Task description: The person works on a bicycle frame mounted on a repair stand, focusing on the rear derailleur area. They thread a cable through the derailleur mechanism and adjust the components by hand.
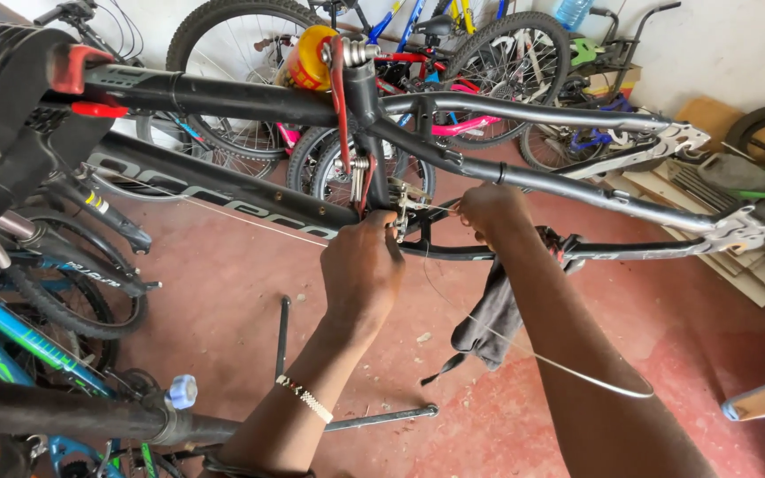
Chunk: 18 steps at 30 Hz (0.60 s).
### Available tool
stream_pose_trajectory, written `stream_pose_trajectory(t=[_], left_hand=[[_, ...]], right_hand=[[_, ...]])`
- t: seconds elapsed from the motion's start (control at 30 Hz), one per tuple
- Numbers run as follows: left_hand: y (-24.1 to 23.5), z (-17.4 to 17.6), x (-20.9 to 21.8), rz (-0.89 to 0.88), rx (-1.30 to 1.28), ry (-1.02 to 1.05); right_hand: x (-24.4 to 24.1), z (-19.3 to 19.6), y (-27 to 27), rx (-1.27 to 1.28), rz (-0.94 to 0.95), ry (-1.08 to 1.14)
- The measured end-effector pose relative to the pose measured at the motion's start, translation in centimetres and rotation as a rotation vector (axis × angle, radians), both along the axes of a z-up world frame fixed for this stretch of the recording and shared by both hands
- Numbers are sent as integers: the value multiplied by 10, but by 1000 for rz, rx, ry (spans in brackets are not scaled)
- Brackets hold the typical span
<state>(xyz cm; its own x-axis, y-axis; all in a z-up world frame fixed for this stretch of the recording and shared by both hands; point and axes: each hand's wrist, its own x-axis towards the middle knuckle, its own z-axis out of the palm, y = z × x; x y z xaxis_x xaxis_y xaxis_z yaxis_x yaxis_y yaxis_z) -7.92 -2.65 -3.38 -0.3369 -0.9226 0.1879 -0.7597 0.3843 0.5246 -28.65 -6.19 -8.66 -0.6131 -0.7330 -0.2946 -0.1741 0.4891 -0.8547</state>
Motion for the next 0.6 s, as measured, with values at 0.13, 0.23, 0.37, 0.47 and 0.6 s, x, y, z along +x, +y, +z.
stream_pose_trajectory(t=[0.13, 0.23, 0.37, 0.47, 0.6], left_hand=[[0, -6, -1, 38, -39, 65], [5, -12, 0, 73, -94, 118], [7, -22, 0, 108, -190, 211], [5, -22, 0, 121, -258, 258], [1, -21, -3, 96, -276, 89]], right_hand=[[-1, -3, -4, 46, 17, -113], [7, 11, -4, 97, -14, -206], [17, 23, 0, 136, -20, -256], [22, 27, 2, 121, 17, -261], [43, 45, 12, 108, 185, -188]])
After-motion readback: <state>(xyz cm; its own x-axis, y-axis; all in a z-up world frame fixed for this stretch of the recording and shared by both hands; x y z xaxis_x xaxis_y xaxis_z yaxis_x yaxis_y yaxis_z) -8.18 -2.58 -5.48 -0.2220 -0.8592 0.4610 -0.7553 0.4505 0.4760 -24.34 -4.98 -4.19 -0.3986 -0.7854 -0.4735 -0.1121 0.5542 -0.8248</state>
